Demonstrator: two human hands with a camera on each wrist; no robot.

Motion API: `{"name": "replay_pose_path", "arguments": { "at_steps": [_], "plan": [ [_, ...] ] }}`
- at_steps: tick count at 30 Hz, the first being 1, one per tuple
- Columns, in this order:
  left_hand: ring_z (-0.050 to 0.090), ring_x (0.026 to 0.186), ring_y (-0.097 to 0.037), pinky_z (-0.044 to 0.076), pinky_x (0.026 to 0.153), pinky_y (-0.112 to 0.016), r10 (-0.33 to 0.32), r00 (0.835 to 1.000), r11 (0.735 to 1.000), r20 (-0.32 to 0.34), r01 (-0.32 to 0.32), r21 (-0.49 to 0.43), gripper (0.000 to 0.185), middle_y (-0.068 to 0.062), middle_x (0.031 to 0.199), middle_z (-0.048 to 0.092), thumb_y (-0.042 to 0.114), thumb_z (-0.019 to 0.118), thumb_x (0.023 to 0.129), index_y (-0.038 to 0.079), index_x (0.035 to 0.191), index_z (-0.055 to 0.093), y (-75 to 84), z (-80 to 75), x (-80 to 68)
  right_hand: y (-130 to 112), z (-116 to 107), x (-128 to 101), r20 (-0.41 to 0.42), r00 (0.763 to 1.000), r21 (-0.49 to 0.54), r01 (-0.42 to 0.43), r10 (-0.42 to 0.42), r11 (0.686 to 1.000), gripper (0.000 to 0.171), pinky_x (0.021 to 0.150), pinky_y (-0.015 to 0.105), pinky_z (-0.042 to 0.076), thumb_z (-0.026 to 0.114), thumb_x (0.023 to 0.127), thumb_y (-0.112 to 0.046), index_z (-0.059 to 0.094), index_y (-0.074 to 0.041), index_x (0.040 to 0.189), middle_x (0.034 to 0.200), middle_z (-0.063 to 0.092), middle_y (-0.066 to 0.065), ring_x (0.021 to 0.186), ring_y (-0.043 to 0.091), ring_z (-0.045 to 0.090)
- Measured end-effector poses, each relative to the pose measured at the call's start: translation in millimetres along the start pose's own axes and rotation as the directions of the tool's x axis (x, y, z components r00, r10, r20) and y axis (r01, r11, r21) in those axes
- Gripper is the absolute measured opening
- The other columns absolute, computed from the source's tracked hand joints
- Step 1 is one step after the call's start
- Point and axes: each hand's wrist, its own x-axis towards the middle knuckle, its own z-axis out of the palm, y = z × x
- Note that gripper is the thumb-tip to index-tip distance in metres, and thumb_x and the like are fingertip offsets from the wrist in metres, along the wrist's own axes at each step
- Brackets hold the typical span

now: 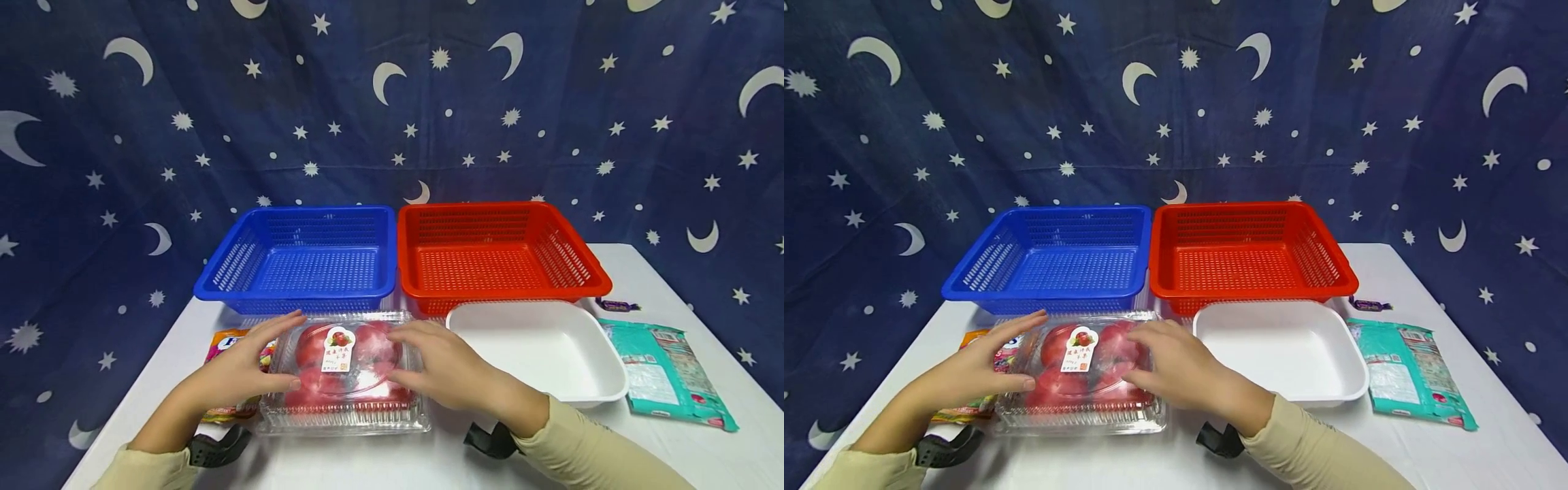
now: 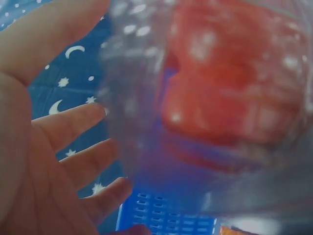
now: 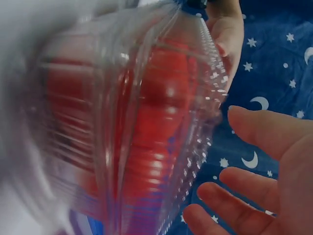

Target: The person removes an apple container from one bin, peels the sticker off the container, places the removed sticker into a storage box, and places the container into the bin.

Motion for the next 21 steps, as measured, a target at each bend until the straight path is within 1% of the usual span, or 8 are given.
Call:
{"name": "replay_pose_path", "arguments": {
  "at_steps": [4,9,12,15,18,21],
  "plan": [
    [0.021,0.143,-0.051,0.029,0.099,-0.077,-0.03,0.999,0.999,0.013,0.029,0.034,0.085,-0.019,0.157,0.034,0.037,0.083,0.081,0.006,0.149,0.044,1.7,3.2,3.2,-5,5,13,0.017,0.999,-0.048,0.038,-0.038,0.998,0.046,0.103,0.047,0.045,0.075,0.09,-0.034,0.067,-0.008,0.128,0.126,0.066,0.004,0.123,0.024,0.056],
    [0.014,0.145,-0.05,0.026,0.098,-0.08,-0.071,0.997,0.997,0.035,0.069,0.043,0.09,-0.018,0.158,0.033,0.043,0.085,0.078,0.006,0.15,0.044,1.6,5.0,1.1,-9,13,25,0.048,0.997,-0.063,0.06,-0.057,0.996,0.045,0.104,0.045,0.043,0.077,0.087,-0.033,0.068,-0.012,0.126,0.124,0.067,0.001,0.121,0.024,0.057],
    [0.012,0.146,-0.05,0.024,0.098,-0.081,-0.064,0.997,0.997,0.043,0.062,0.038,0.092,-0.018,0.158,0.033,0.044,0.086,0.076,0.006,0.149,0.044,0.5,5.6,0.2,-11,18,29,0.066,0.996,-0.075,0.068,-0.063,0.995,0.044,0.106,0.046,0.041,0.077,0.087,-0.035,0.068,-0.013,0.124,0.124,0.067,0.001,0.121,0.024,0.057],
    [0.012,0.146,-0.05,0.023,0.099,-0.081,-0.056,0.997,0.998,0.044,0.055,0.034,0.092,-0.019,0.158,0.033,0.042,0.086,0.075,0.006,0.148,0.045,-0.7,6.1,-0.2,-13,23,33,0.066,0.993,-0.105,0.103,-0.097,0.989,0.042,0.105,0.045,0.041,0.078,0.086,-0.036,0.069,-0.012,0.12,0.123,0.068,0.001,0.119,0.024,0.057],
    [0.012,0.146,-0.05,0.024,0.099,-0.081,-0.061,0.997,0.998,0.045,0.06,0.034,0.092,-0.019,0.158,0.032,0.042,0.086,0.075,0.006,0.149,0.044,-1.5,6.7,-0.8,-14,27,37,0.065,0.99,-0.144,0.135,-0.127,0.98,0.04,0.101,0.045,0.043,0.078,0.087,-0.036,0.07,-0.011,0.118,0.12,0.068,0.001,0.117,0.023,0.058],
    [0.011,0.146,-0.049,0.025,0.098,-0.081,-0.064,0.997,0.997,0.047,0.063,0.037,0.093,-0.017,0.159,0.031,0.043,0.085,0.076,0.006,0.15,0.043,-1.9,7.3,-1.6,-14,32,38,0.066,0.988,-0.156,0.148,-0.139,0.977,0.038,0.099,0.045,0.045,0.077,0.088,-0.037,0.071,-0.012,0.117,0.118,0.069,0.0,0.116,0.023,0.059]
  ]
}}
